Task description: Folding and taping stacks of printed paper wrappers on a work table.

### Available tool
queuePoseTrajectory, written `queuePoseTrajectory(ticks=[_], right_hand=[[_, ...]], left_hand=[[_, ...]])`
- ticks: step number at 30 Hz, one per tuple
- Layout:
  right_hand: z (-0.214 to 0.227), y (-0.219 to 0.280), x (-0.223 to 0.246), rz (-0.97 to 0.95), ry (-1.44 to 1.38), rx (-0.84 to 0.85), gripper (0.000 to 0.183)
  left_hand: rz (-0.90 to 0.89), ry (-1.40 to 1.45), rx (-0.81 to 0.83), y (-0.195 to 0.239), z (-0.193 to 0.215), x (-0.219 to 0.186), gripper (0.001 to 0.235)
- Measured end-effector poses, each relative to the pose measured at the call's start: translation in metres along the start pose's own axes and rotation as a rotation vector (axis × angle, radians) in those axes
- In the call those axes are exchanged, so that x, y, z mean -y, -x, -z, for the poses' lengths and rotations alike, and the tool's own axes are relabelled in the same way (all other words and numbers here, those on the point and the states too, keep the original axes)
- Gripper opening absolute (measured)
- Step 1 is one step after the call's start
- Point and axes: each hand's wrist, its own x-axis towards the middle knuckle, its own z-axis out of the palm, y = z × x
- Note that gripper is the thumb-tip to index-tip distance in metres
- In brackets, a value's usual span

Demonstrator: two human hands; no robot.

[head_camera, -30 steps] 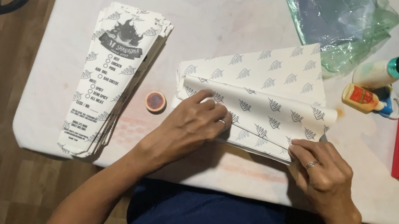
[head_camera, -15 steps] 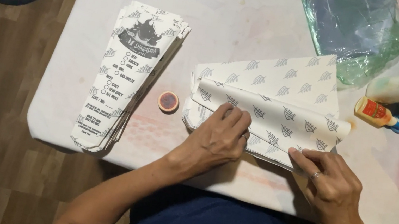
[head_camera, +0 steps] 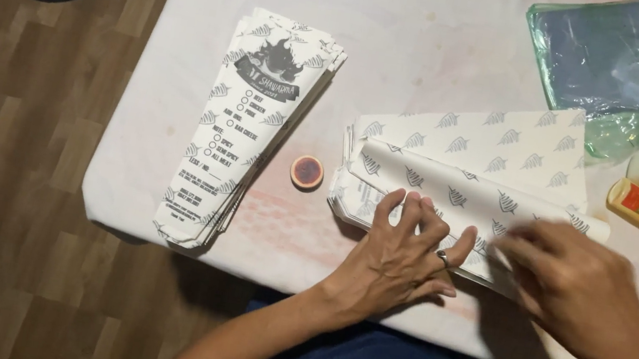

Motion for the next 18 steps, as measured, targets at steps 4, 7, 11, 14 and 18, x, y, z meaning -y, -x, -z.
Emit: queuePoseTrajectory(ticks=[4, 7, 11, 14, 18], right_hand=[[-0.012, -0.103, 0.058, 0.301, -0.477, -0.232, 0.022], [-0.051, -0.168, 0.109, 0.597, -0.354, -0.235, 0.045], [-0.086, -0.199, 0.143, 0.631, -0.186, 0.028, 0.013], [-0.053, -0.182, 0.125, 0.709, -0.224, -0.174, 0.016], [0.000, -0.124, 0.050, 0.536, -0.356, -0.213, 0.054]], left_hand=[[0.012, 0.227, -0.031, 0.010, -0.025, -0.006, 0.017], [0.045, 0.451, -0.154, 0.025, -0.053, -0.015, 0.021], [0.062, 0.150, -0.126, 0.019, -0.039, -0.011, 0.052], [0.049, 0.382, -0.112, 0.024, -0.052, -0.012, 0.040], [0.022, 0.436, -0.081, 0.017, -0.041, -0.007, 0.026]])
